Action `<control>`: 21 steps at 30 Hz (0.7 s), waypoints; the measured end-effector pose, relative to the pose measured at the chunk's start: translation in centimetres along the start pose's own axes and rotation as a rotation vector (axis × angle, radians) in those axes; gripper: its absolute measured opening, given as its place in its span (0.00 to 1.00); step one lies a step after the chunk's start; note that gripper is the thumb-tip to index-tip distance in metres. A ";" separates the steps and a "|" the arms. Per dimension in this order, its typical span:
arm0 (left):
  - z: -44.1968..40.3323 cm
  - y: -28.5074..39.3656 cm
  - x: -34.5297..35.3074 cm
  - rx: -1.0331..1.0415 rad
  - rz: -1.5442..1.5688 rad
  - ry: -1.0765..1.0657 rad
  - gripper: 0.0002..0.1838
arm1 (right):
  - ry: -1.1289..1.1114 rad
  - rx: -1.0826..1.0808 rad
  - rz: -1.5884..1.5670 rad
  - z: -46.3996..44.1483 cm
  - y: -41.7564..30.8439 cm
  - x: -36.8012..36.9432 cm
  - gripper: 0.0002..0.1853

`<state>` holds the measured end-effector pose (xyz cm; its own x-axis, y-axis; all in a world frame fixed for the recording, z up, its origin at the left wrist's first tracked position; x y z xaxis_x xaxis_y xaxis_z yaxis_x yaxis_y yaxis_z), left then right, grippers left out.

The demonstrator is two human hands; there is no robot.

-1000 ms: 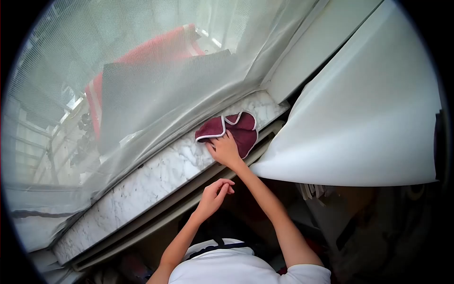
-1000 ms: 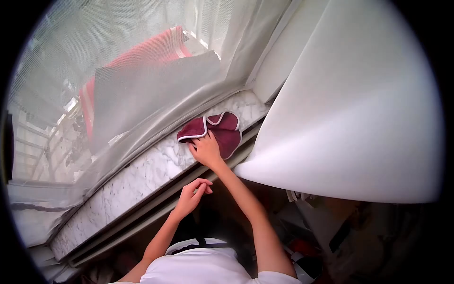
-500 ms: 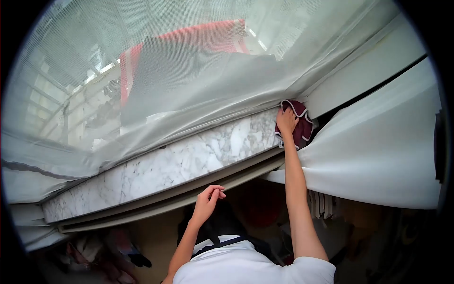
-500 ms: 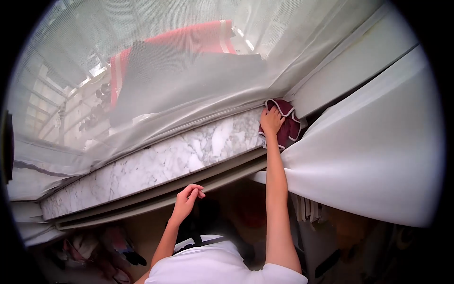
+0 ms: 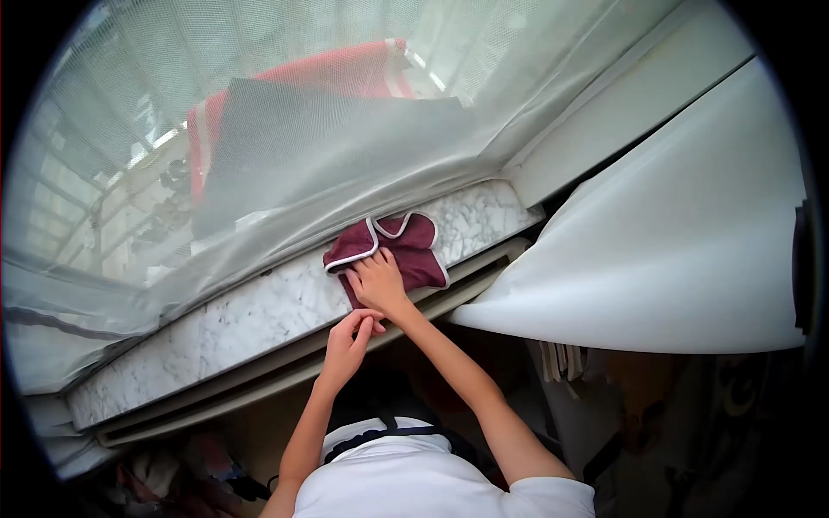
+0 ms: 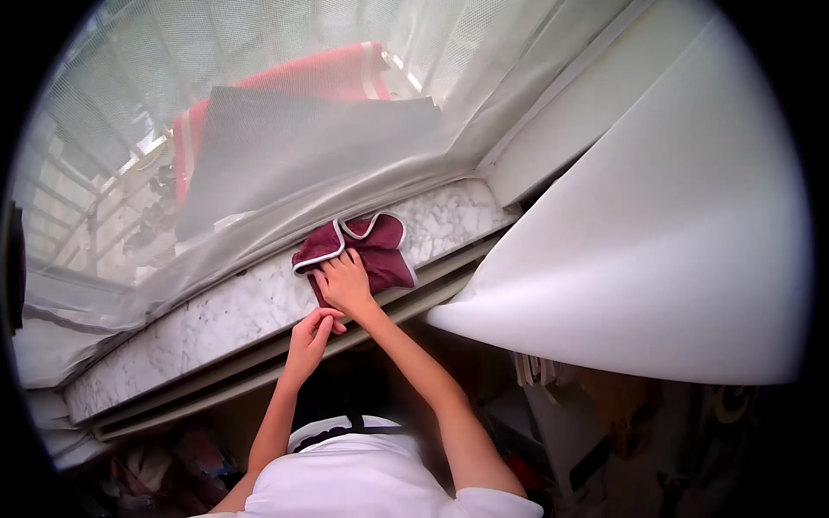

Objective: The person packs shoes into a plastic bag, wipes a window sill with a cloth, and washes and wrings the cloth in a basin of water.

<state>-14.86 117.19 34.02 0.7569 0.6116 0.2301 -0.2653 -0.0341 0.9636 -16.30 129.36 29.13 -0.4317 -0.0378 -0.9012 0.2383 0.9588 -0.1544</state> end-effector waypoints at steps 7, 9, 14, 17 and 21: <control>-1.5 0.0 3.1 -0.053 0.034 -0.061 0.10 | 0.096 0.514 0.561 1.6 21.0 -3.1 0.21; -1.1 -0.8 3.2 -0.096 0.035 -0.073 0.10 | 0.061 0.575 0.573 1.5 26.4 -3.7 0.22; 0.6 -2.2 2.5 -0.141 0.039 -0.046 0.10 | -0.166 0.722 0.565 -1.3 30.0 -2.3 0.24; 1.3 -2.6 2.1 -0.140 0.072 -0.039 0.10 | -0.170 0.679 0.549 -1.5 27.9 -1.9 0.24; 1.1 -1.8 2.7 -0.134 0.093 -0.064 0.10 | -0.022 0.415 0.474 -0.7 16.3 -0.8 0.22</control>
<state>-11.68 118.01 33.05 0.7608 0.5593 0.3292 -0.4095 0.0201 0.9121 -12.68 145.17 27.58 -0.1797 0.3547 -0.9176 0.7192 0.6838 0.1235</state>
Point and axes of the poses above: each hand's wrist, its own z-axis away from the middle knuckle, its own x-axis out of the palm, y = z × x, the point moved 5 cm from there along -z, towards the middle knuckle, and after that the axes turned 13 degrees about z, right-handed, at the moved point
